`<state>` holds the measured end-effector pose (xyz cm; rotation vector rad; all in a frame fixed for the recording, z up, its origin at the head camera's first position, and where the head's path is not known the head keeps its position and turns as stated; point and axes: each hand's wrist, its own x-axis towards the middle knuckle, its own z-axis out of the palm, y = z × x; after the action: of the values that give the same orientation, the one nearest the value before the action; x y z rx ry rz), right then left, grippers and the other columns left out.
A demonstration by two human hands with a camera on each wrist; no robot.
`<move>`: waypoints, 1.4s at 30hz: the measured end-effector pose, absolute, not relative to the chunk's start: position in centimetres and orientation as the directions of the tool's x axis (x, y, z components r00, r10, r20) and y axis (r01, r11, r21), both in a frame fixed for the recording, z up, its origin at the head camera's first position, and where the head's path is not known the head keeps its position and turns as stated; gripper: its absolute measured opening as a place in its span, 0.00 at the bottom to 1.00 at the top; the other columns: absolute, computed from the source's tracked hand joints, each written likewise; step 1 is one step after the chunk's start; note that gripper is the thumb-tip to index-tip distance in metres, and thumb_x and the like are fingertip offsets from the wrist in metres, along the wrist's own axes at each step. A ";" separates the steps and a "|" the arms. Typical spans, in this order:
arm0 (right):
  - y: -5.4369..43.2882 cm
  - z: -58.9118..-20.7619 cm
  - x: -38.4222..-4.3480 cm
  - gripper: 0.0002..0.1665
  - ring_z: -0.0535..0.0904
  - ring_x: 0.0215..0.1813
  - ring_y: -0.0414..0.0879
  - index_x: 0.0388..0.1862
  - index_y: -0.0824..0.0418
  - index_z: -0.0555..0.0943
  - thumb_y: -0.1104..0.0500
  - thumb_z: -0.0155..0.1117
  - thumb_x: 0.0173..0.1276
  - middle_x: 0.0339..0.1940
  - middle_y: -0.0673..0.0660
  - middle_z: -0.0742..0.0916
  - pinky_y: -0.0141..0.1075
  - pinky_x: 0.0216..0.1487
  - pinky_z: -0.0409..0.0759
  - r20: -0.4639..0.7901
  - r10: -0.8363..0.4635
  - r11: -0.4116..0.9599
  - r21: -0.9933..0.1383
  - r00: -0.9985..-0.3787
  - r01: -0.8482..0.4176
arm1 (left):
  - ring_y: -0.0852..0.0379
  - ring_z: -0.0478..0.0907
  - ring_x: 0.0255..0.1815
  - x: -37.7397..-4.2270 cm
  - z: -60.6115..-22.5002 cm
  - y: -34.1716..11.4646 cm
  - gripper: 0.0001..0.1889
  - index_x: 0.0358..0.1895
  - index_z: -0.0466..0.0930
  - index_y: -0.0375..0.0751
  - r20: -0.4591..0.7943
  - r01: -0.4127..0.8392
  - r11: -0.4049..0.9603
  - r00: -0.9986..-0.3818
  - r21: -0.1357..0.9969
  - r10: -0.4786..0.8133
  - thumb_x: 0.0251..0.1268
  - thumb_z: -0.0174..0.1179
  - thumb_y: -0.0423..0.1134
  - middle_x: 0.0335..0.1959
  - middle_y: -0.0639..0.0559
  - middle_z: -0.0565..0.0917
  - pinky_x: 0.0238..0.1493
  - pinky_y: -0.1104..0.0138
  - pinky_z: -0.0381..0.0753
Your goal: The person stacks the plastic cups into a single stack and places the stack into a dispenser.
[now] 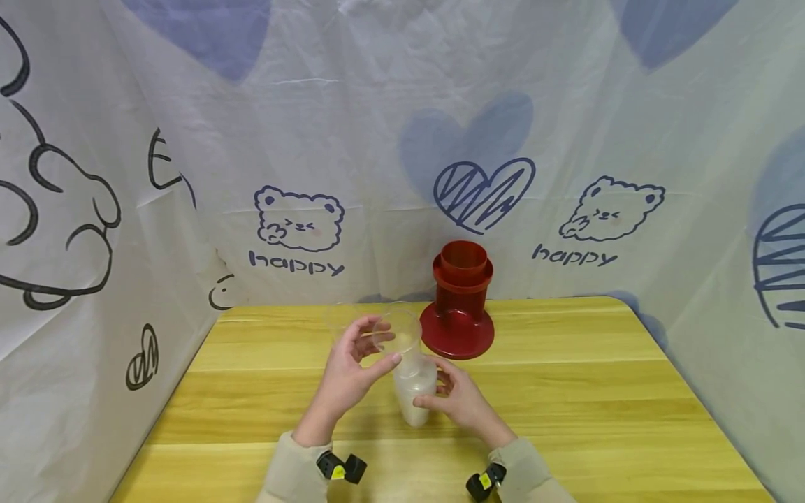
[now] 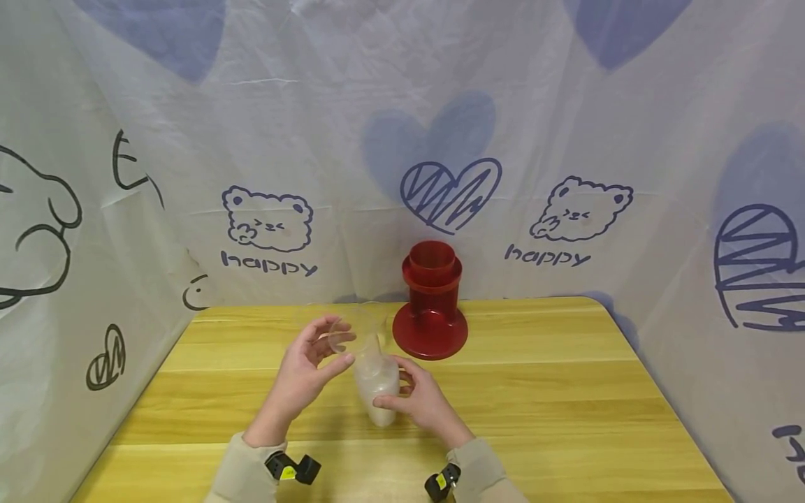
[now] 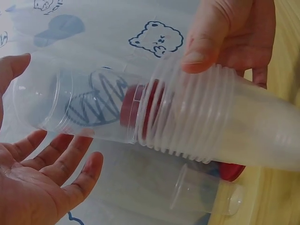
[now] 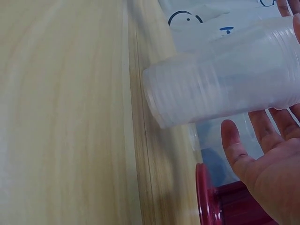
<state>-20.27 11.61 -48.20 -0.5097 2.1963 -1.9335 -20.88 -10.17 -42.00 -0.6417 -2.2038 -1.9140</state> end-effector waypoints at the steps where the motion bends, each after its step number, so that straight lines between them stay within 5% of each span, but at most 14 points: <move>1: 11.6 -48.2 -20.3 0.40 0.75 0.60 0.60 0.69 0.67 0.68 0.66 0.74 0.60 0.63 0.66 0.76 0.52 0.63 0.74 0.096 -0.363 0.101 -0.985 -0.927 -0.141 | 0.46 0.79 0.56 -20.9 -42.1 -10.2 0.30 0.62 0.69 0.38 0.384 0.412 0.091 -0.896 0.907 0.224 0.57 0.70 0.30 0.56 0.42 0.78 0.56 0.59 0.78; 19: 11.7 -50.7 -21.3 0.42 0.76 0.60 0.57 0.71 0.64 0.67 0.64 0.74 0.60 0.63 0.64 0.77 0.50 0.61 0.76 0.083 -0.334 0.109 -0.986 -0.939 -0.126 | 0.46 0.76 0.58 -21.4 -43.8 -10.3 0.30 0.65 0.68 0.34 0.354 0.408 0.110 -0.875 0.906 0.330 0.61 0.69 0.32 0.57 0.39 0.79 0.59 0.45 0.75; 42: 11.6 -48.7 -20.4 0.41 0.73 0.64 0.59 0.71 0.67 0.67 0.64 0.74 0.60 0.65 0.65 0.76 0.50 0.63 0.74 0.070 -0.357 0.088 -0.990 -0.931 -0.108 | 0.45 0.73 0.62 -21.5 -46.0 -10.5 0.31 0.67 0.69 0.37 0.265 0.386 0.222 -0.863 0.895 0.430 0.61 0.69 0.34 0.62 0.40 0.76 0.59 0.47 0.75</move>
<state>-20.38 11.56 -48.66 -0.4712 2.1687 -1.9457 -21.54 -10.45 -46.04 -0.8305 -2.4859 -1.8018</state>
